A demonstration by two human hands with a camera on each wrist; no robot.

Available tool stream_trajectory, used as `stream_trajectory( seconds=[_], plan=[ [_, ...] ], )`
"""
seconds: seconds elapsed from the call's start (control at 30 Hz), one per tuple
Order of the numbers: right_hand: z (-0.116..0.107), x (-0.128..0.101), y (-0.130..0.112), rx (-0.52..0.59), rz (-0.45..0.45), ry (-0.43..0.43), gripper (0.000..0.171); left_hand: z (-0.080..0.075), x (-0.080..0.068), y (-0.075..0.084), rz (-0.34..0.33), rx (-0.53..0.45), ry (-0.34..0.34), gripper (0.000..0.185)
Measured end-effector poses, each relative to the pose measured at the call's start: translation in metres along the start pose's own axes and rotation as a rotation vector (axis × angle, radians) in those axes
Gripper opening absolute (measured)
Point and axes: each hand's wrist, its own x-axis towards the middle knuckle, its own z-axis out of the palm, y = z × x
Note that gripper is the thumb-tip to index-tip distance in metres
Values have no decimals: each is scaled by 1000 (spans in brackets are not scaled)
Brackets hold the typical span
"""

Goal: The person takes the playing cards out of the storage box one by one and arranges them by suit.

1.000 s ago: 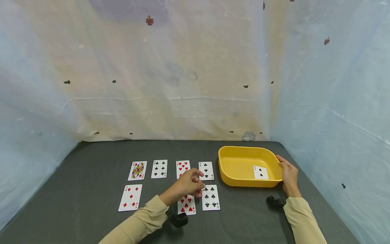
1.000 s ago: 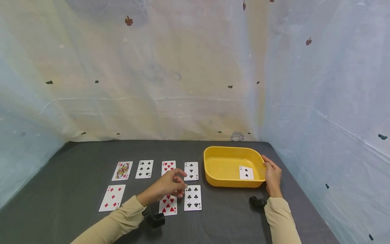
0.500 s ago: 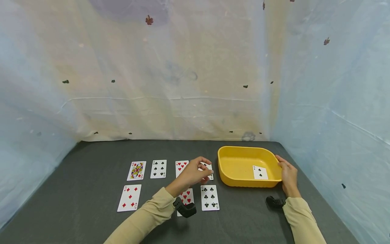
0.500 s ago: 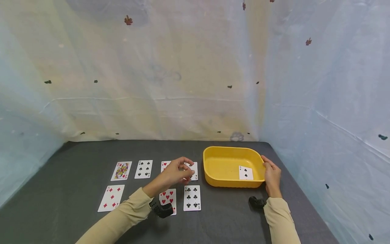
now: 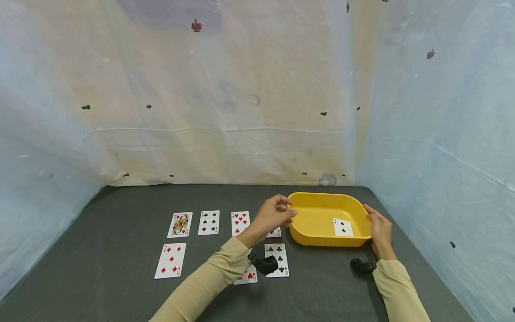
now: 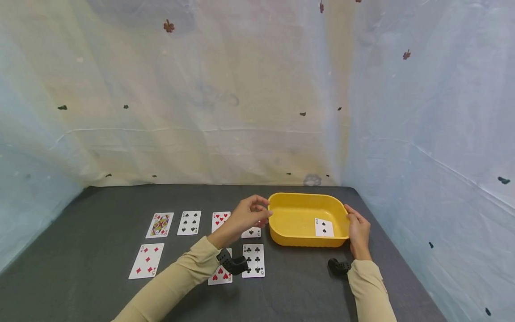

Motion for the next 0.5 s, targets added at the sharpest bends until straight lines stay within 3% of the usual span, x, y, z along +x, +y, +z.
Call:
stream_trajectory(
  seconds=[0.23,0.5],
  plan=[
    [-2,-2,1,-7,-12,-10,43,19,15,5,32,96,56,24],
    [0,2,3,2,-15,7,42,31,29,4,128,208,69,21]
  ],
)
